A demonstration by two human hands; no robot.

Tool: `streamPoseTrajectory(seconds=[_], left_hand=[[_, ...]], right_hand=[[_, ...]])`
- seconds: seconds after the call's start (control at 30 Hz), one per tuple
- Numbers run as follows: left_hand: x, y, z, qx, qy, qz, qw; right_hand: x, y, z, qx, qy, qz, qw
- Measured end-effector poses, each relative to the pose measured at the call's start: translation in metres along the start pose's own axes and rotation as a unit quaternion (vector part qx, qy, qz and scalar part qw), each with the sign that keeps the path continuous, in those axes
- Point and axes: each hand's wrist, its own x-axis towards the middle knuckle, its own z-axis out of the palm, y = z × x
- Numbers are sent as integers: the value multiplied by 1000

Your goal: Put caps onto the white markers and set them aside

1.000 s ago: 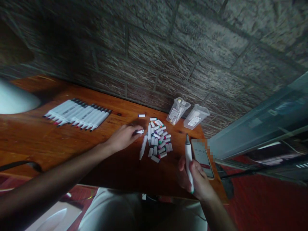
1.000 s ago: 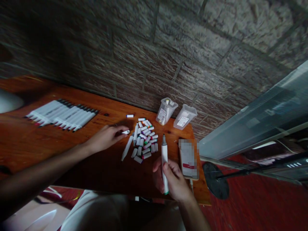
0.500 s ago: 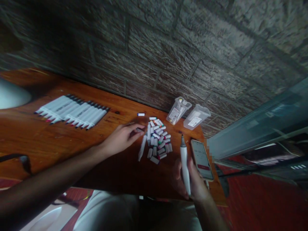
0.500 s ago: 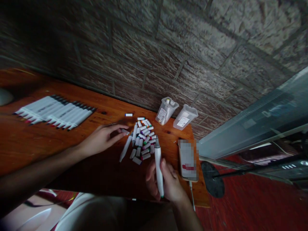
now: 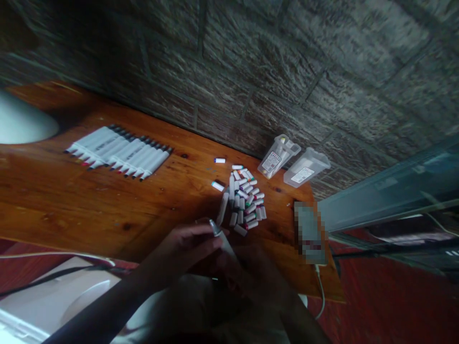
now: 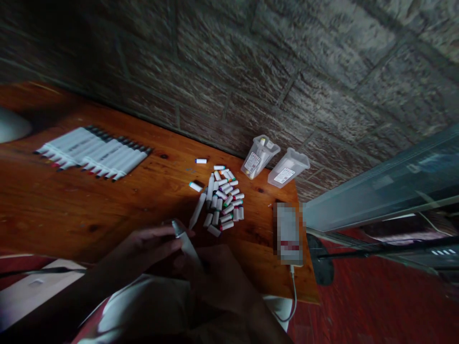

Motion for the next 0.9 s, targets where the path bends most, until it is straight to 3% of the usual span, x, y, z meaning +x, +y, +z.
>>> streamPoseTrajectory(seconds=[0.07, 0.13, 0.23, 0.33, 0.43, 0.53, 0.67, 0.9], left_hand=[[-3, -2, -2, -16, 0, -7, 1000], [-5, -1, -6, -26, 29, -5, 999], [-3, 0, -13, -85, 97, 6, 992], [3, 0, -16, -196, 127, -9, 972], [6, 0, -12, -241, 141, -36, 959], [4, 3, -6, -257, 133, -56, 955], [3, 7, -5, -324, 117, -66, 937], [13, 20, -11, -523, 126, -57, 841]], right_hand=[[-4, -4, -2, -22, -28, 0, 999], [-6, -10, -11, -76, -17, -39, 996], [4, -15, -41, -183, 111, -123, 969], [28, -16, -77, -288, 245, -138, 916], [55, -11, -97, -381, 234, -144, 883], [71, -6, -100, -408, 206, -136, 879], [76, -3, -100, -399, 214, -110, 885], [75, -4, -102, -334, 231, -96, 909]])
